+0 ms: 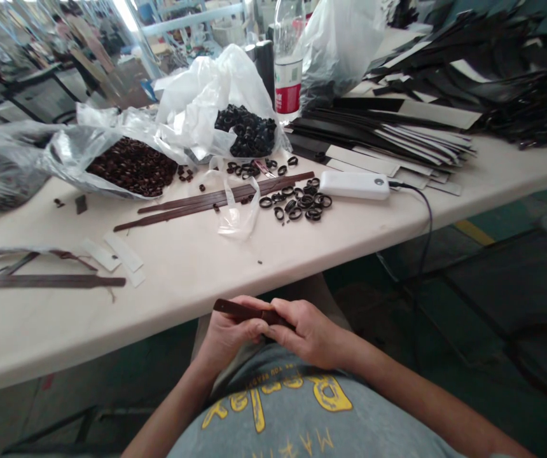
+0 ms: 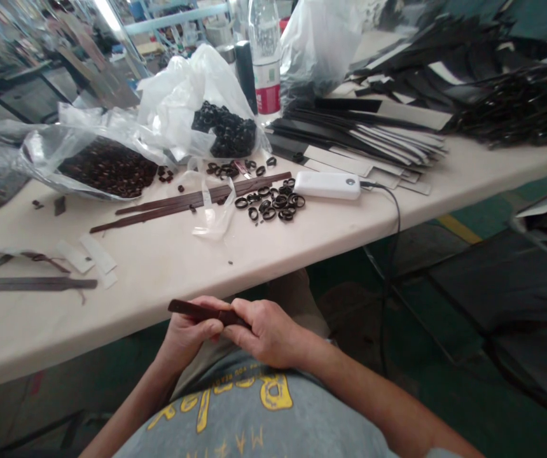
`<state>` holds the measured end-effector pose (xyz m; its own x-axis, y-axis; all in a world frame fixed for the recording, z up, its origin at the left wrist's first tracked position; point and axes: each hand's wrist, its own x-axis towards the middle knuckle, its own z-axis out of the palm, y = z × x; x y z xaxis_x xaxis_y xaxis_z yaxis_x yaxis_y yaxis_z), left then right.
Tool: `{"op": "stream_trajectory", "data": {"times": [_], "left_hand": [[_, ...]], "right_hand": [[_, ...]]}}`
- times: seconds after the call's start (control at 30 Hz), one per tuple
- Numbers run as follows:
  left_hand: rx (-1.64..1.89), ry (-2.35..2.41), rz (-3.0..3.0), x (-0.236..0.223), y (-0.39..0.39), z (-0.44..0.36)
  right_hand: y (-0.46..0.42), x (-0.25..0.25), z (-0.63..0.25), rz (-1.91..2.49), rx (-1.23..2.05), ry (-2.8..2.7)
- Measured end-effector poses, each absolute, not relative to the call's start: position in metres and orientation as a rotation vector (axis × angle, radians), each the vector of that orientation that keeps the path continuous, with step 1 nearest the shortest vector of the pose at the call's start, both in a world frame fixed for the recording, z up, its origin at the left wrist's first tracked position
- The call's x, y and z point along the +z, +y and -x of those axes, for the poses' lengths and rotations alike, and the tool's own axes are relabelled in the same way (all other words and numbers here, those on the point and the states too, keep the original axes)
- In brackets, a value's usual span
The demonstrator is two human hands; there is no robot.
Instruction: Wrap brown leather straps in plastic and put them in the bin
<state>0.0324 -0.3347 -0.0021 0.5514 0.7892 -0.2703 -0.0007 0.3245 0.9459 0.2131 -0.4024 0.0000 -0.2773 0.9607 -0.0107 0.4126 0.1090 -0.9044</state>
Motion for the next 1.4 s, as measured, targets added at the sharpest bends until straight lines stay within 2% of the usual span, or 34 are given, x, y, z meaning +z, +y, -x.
{"op": "stream_trajectory", "data": {"times": [0.27, 0.47, 0.67, 0.87, 1.0, 1.2, 1.4], "left_hand": [[0.695, 0.831, -1.1, -0.007, -0.331, -0.024], [0.921, 0.754, -1.024, -0.02, -0.325, -0.03], [0.557, 0.678, -1.262, -0.037, -0.331, -0.051], [0.066, 0.576, -1.442, -0.044, -0.354, -0.074], [0.034, 0.525, -1.492, -0.043, -0.36, -0.088], [0.147, 0.627, -1.59, -0.016, -0.345, -0.066], [0.104, 0.605, -1.712, 0.039, -0.328, -0.023]], "right_hand": [[-0.399, 0.002, -0.214, 1.381, 1.063, -1.805], [-0.39, 0.009, -0.221, 1.288, 1.027, -1.699], [-0.375, 0.026, -0.209, 1.157, 0.932, -1.59], [-0.364, 0.048, -0.206, 0.886, 1.138, -1.035], [-0.358, 0.069, -0.211, 0.699, 1.121, -0.767], [-0.357, 0.085, -0.262, 0.735, 0.83, -0.655], [-0.372, 0.043, -0.309, 0.877, 0.889, -0.438]]}}
